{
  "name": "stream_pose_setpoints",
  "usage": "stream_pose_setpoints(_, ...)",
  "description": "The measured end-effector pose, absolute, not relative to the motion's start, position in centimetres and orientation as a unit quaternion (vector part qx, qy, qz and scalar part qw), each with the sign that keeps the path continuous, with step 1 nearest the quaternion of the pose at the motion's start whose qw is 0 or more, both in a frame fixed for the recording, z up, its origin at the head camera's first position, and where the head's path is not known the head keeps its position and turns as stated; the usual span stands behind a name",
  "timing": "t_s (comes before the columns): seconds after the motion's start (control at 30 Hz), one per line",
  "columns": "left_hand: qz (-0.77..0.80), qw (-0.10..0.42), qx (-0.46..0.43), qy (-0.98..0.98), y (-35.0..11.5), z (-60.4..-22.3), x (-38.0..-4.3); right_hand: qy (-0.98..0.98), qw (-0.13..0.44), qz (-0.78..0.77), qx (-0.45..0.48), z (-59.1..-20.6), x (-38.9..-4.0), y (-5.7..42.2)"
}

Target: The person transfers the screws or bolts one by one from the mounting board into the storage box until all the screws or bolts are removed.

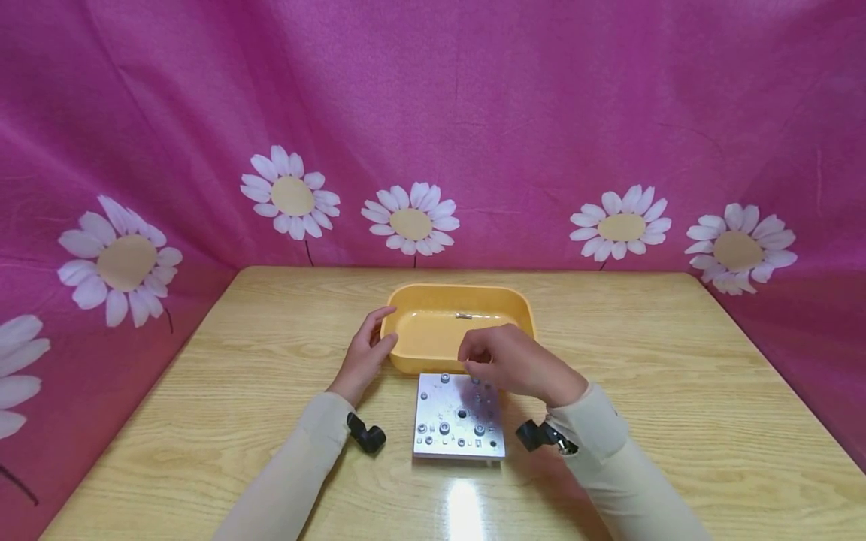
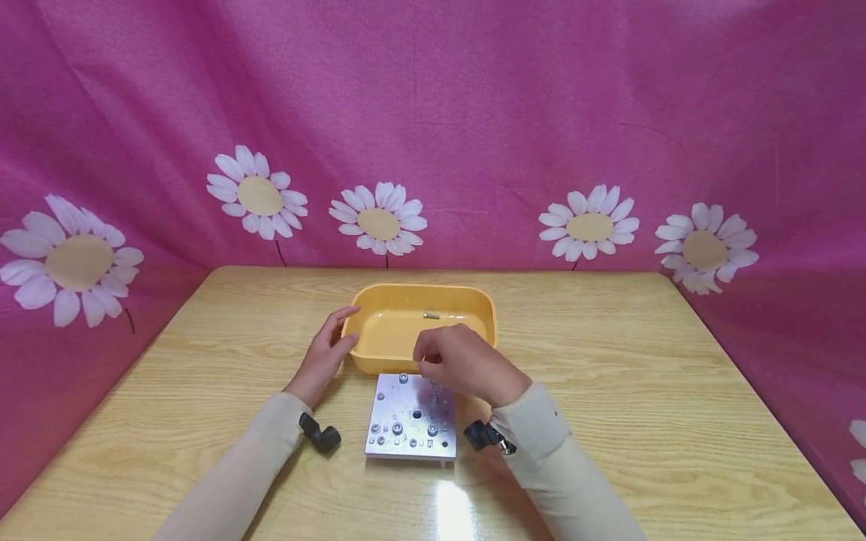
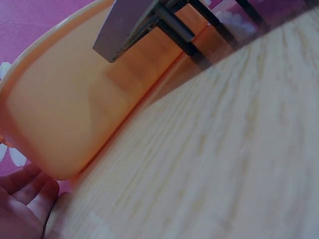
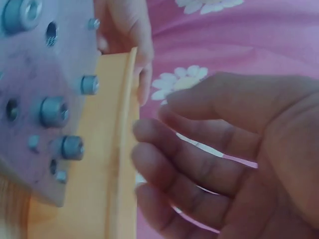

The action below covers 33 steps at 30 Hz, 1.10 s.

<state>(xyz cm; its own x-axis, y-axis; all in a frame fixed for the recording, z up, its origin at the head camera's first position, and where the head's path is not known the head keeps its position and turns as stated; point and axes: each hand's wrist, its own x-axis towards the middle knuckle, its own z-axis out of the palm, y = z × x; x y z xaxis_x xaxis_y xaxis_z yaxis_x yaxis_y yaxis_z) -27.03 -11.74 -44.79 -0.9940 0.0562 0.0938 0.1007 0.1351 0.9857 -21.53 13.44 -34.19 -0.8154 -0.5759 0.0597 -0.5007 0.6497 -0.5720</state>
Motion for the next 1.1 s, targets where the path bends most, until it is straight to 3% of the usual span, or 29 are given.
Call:
stream_pose_setpoints(0.4,-0.66,0.009,-0.05,-0.75,-11.8,-44.8,-27.1,0.903,0.14,-0.202,-0.353,-33.4,-19.7,12.9)
stream_pose_setpoints(0.63,-0.656,0.022,-0.049,-0.753,-11.6,-44.7,-27.1,0.911,0.178,-0.167,-0.334,-33.2,-18.9,12.0)
stream_pose_setpoints(1.1,-0.658,0.023,-0.055,-0.751,-11.7,-44.8,-27.2,0.902,0.215,-0.147,-0.343,-33.7,-17.8,10.8)
